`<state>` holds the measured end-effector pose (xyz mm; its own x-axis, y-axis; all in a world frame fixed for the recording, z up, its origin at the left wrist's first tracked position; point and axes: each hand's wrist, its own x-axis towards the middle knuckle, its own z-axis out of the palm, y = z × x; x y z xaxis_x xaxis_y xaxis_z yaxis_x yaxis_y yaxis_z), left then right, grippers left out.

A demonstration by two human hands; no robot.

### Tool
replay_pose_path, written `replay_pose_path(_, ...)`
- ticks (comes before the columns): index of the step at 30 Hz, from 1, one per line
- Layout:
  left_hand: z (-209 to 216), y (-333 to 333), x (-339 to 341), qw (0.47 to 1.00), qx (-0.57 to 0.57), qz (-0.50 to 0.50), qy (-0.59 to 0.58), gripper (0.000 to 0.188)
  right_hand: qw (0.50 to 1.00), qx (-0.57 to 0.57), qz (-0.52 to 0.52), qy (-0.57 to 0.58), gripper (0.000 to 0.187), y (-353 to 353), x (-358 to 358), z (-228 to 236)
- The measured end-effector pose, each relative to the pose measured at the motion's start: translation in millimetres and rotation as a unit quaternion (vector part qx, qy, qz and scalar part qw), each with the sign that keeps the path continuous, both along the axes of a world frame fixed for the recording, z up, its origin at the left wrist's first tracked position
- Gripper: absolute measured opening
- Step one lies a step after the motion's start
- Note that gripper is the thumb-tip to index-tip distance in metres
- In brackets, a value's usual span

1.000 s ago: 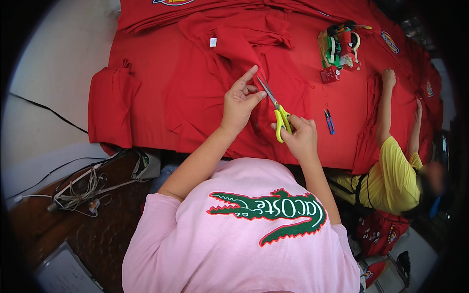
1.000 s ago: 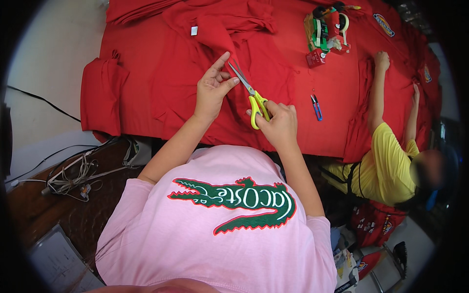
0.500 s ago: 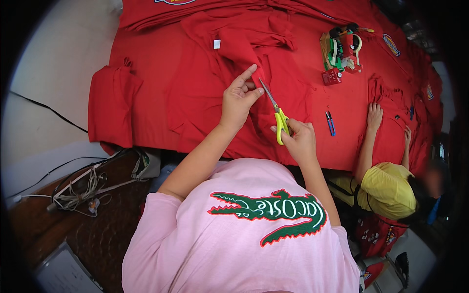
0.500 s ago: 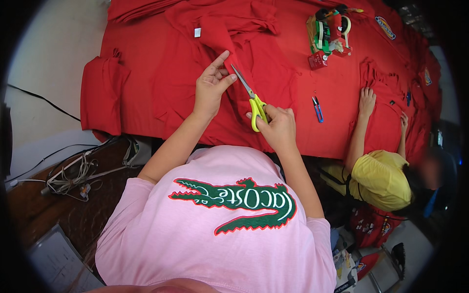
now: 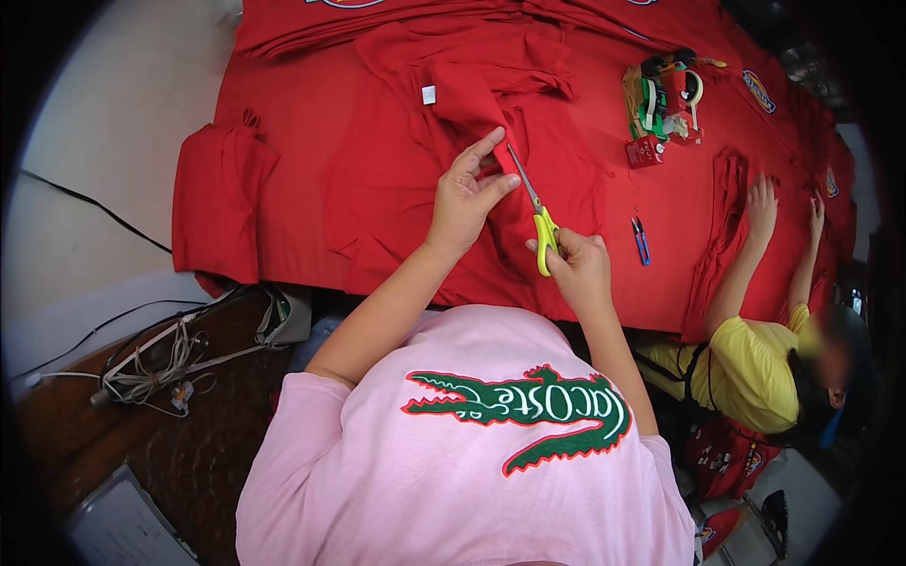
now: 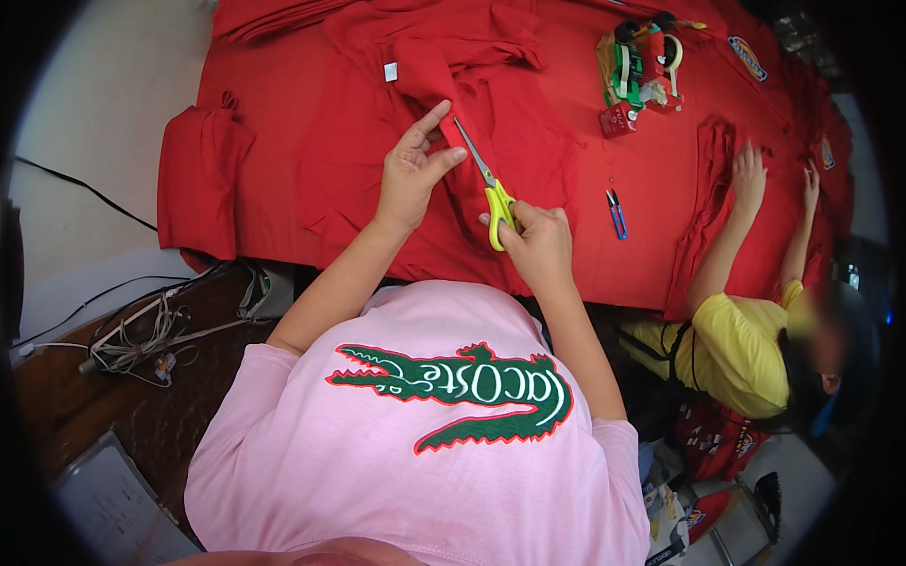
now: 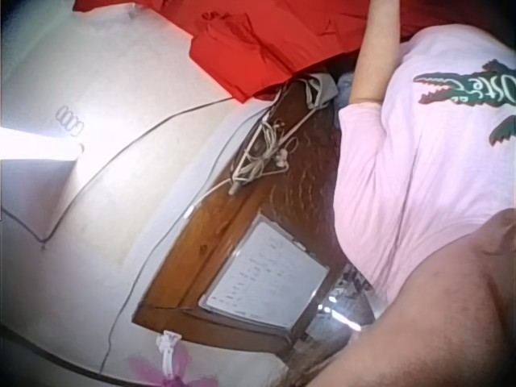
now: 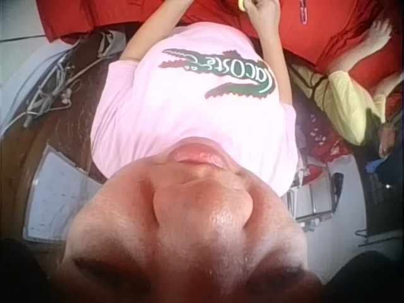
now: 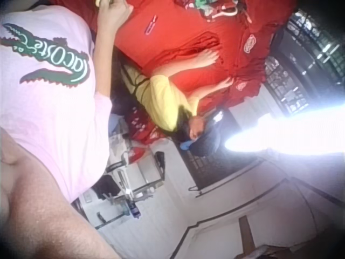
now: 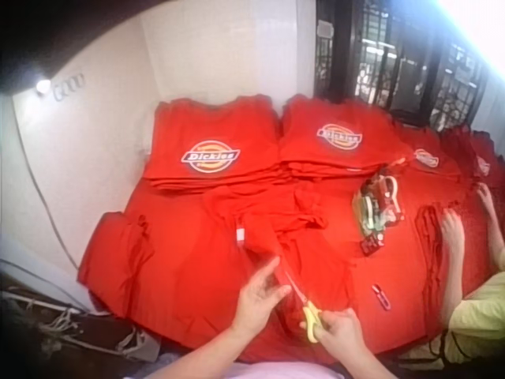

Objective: The person picks up several red garments from a stack, spreads them out on a surface, and uses shears to trim excess thread from the necklines and seams.

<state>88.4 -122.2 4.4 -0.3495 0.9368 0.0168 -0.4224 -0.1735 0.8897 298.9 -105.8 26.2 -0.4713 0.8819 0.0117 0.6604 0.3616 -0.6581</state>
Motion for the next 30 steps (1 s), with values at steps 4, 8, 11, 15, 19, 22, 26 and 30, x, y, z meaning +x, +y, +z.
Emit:
replay_pose_path(4,-7.7,2.7,-5.4,1.000,-0.023,0.011,0.005,0.071,1.000,0.004,0.003,0.001,0.043,-1.7,0.7,2.9)
replay_pose_path(8,4.8,-0.7,-1.7,1.000,0.009,-0.009,0.009,0.076,1.000,0.014,0.007,-0.010,0.041,0.3,-0.9,9.0)
replay_pose_path(11,7.3,-5.4,-1.0,0.999,0.009,-0.031,0.009,0.081,0.999,0.028,0.007,-0.019,0.041,1.8,-2.9,13.5)
replay_pose_path(15,2.3,-7.2,-2.6,0.999,0.005,-0.048,0.008,0.085,0.999,0.035,0.006,-0.026,0.040,2.2,-2.1,12.7)
replay_pose_path(19,6.5,-7.9,-2.4,0.999,0.009,-0.034,0.016,0.083,1.000,0.010,0.000,-0.022,0.038,-0.9,0.6,6.5)
replay_pose_path(22,8.8,-3.8,0.5,1.000,-0.002,0.011,0.004,0.082,1.000,-0.021,0.003,-0.011,0.037,-3.3,1.7,7.5)
replay_pose_path(26,2.7,0.1,-6.4,1.000,-0.006,-0.003,0.007,0.082,1.000,0.008,0.009,-0.005,0.040,-6.3,4.3,6.1)
replay_pose_path(30,5.9,-3.3,-8.4,0.999,0.013,-0.028,0.042,0.086,0.999,0.036,0.012,-0.005,0.040,-7.2,3.1,12.2)
